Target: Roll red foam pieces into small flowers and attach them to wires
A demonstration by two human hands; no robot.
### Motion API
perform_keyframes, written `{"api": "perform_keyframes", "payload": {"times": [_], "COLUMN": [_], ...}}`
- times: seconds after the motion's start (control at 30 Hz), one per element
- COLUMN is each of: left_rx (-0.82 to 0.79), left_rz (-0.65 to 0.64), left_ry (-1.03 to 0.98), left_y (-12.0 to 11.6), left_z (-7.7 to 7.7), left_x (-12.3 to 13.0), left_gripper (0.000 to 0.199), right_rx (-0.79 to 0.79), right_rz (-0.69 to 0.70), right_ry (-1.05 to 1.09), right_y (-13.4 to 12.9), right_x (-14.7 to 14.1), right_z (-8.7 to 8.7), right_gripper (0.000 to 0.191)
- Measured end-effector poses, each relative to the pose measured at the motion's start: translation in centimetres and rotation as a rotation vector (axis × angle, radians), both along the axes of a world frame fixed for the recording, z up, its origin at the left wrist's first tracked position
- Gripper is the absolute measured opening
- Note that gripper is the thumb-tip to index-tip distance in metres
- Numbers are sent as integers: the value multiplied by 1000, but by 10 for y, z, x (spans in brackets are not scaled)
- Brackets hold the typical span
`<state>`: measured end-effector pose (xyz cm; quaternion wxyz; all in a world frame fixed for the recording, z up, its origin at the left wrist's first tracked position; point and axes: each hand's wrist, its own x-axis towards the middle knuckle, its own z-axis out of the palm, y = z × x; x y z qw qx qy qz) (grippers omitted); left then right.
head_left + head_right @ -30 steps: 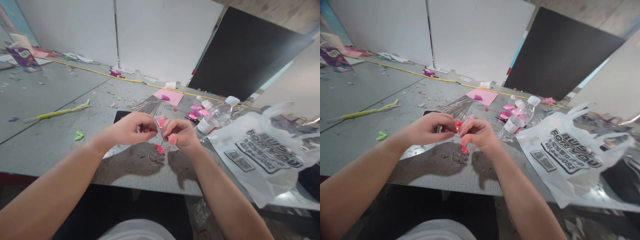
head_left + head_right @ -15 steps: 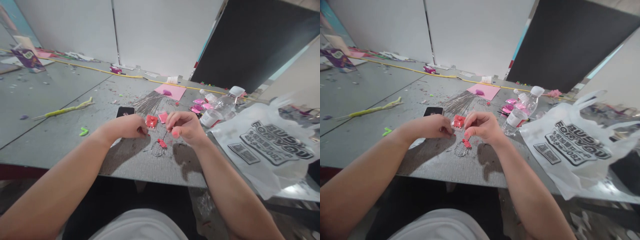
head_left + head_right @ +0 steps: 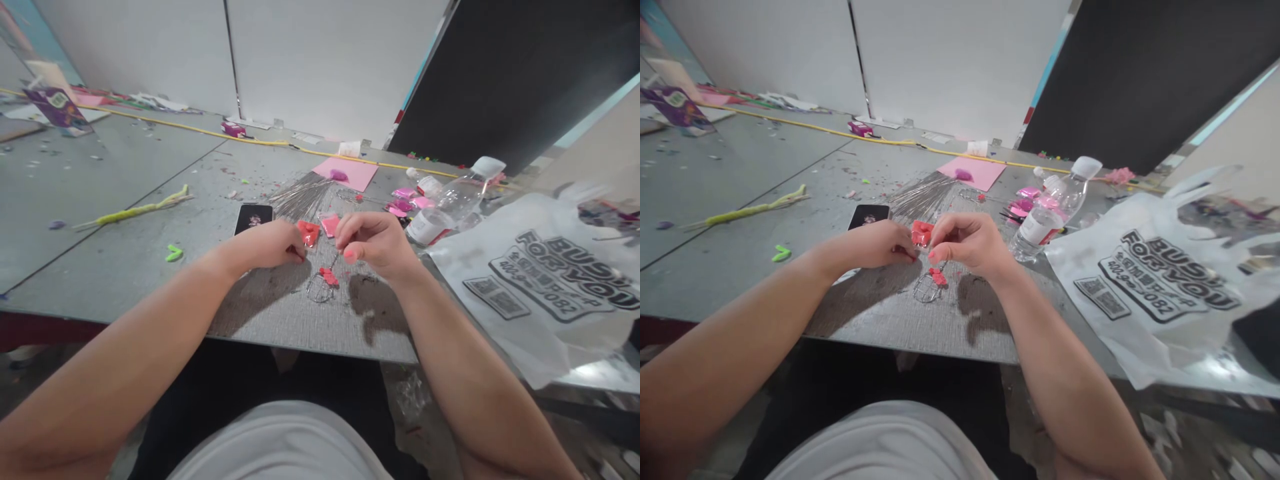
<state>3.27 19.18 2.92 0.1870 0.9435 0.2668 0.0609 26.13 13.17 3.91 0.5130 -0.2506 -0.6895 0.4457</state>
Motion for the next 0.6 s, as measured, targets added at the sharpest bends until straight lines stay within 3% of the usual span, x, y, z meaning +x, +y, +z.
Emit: {"api": "perform_keyframes", "payload": {"times": [0.23, 0.37, 0.47, 0.6], "left_rx": [39, 31, -152, -459], "left_rz": [-43, 31, 128, 79], "left_ry": [-61, -371, -739, -1006], "left_y": [-2, -7, -16, -29], "left_z": [2, 14, 22, 19], "left_x": [-1, -6, -7, -1], "left_gripper": [17, 13, 16, 17], "right_rx": [-15, 16, 49, 95], "right_rz": [-7, -41, -96, -108], "right_ry": [-5, 41, 66, 50], "right_y": [-1, -1, -1, -2], "right_x": [0, 0, 0, 0], "right_z": [2, 4, 4, 3], "right_gripper": [31, 32, 28, 27]}}
